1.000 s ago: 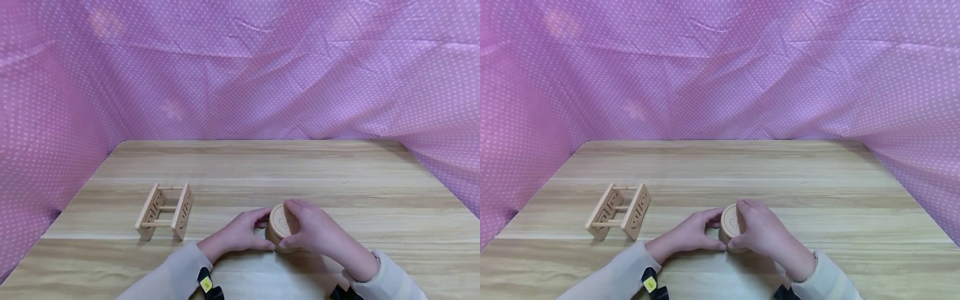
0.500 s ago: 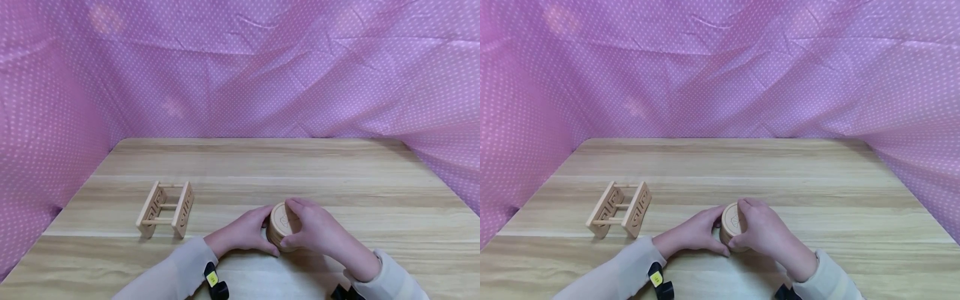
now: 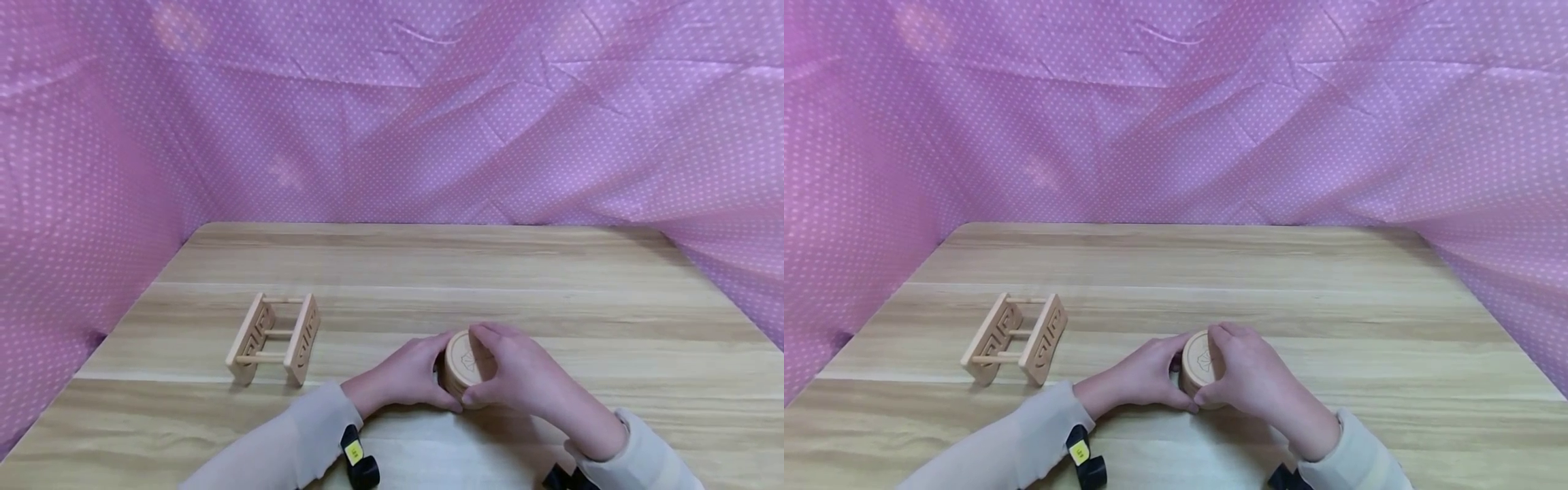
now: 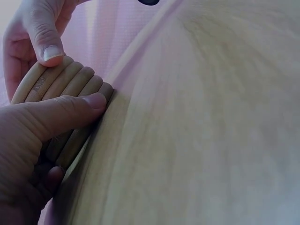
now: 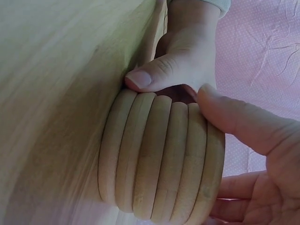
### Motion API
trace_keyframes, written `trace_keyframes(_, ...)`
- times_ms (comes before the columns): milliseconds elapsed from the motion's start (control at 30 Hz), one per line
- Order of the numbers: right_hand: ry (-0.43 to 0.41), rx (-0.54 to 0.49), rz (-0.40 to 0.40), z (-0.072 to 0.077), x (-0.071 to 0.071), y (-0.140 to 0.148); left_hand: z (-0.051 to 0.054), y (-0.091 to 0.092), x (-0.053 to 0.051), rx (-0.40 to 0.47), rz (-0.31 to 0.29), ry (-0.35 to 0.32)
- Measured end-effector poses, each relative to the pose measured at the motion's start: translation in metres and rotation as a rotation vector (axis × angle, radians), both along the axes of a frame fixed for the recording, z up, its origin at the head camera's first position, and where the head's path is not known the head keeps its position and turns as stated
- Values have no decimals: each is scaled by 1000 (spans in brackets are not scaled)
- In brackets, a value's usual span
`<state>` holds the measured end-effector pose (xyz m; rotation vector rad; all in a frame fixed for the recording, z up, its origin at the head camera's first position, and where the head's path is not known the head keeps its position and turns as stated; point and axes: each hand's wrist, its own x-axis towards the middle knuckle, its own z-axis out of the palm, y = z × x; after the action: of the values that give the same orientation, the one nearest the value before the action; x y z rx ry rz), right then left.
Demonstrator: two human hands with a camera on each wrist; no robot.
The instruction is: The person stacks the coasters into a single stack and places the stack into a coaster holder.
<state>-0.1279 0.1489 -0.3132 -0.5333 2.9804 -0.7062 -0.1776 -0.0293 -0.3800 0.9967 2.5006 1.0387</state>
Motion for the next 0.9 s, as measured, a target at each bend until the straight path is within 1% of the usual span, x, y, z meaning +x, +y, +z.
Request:
trace_keyframes(300, 20, -14, 2, -3, -2, 1, -2, 2, -1, 36, -13, 20)
trace_keyframes(500, 49, -34, 43, -5, -5, 0, -3, 1, -1, 72, -23, 20)
trace_keyframes(633, 58, -27, 62, -5, -6, 2, -4, 1, -1, 76, -18, 25)
trace_keyframes(767, 46, -35, 84, -6, -8, 3, -4, 1, -1, 57, -2, 21)
trace_keyframes(900, 14, -63, 84, -8, -8, 5, -5, 1, -1, 47, 8, 22)
